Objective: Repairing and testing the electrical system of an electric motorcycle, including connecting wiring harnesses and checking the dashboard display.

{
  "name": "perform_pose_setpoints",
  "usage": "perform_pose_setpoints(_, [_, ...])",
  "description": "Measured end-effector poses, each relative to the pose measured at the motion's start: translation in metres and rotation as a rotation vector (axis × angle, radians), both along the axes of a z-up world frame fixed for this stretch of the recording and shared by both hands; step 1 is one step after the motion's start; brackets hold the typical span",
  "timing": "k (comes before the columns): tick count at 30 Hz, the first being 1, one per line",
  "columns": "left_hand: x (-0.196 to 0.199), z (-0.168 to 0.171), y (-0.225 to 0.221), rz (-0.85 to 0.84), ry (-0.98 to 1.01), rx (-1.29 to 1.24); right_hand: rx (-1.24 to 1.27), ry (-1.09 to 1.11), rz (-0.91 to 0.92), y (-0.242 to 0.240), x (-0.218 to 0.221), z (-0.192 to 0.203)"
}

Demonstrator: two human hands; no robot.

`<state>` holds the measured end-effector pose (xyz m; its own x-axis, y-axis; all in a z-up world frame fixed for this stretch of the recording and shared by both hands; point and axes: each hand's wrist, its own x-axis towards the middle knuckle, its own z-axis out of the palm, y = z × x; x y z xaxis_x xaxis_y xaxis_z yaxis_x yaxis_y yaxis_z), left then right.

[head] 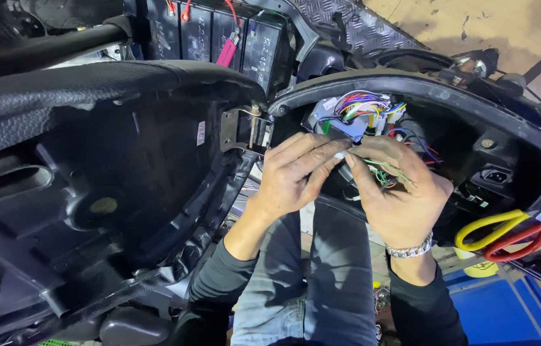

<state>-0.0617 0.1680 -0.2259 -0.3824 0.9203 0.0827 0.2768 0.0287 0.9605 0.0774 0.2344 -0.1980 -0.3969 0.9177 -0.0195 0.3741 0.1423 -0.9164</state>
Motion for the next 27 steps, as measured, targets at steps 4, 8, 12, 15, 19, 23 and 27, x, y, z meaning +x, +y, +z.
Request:
perform_pose_setpoints(4, [-0.003, -0.002, -0.001, -0.026, 0.042, -0.031, 0.062, -0.043, 0.046, 0.001, 0.002, -0.004])
perform_pose_setpoints(8, [-0.001, -0.008, -0.005, -0.008, -0.049, -0.052, -0.078, 0.004, 0.016, 0.001, 0.002, -0.004])
perform_pose_setpoints(12, [-0.003, -0.008, -0.006, 0.017, -0.120, -0.105, -0.282, 0.247, -0.122, -0.007, 0.011, -0.013])
perform_pose_setpoints(15, [-0.003, -0.009, -0.008, 0.026, -0.152, -0.131, -0.316, 0.335, -0.174, -0.011, 0.017, -0.018])
perform_pose_setpoints(19, [-0.003, -0.009, -0.007, 0.023, -0.165, -0.151, -0.278, 0.297, -0.186, -0.010, 0.009, -0.013])
perform_pose_setpoints(23, [-0.006, -0.007, -0.006, 0.016, -0.155, -0.164, -0.210, 0.218, -0.133, -0.002, 0.009, -0.006])
perform_pose_setpoints(27, [-0.006, -0.006, -0.005, 0.013, -0.135, -0.160, 0.036, -0.041, 0.033, 0.005, 0.015, -0.003])
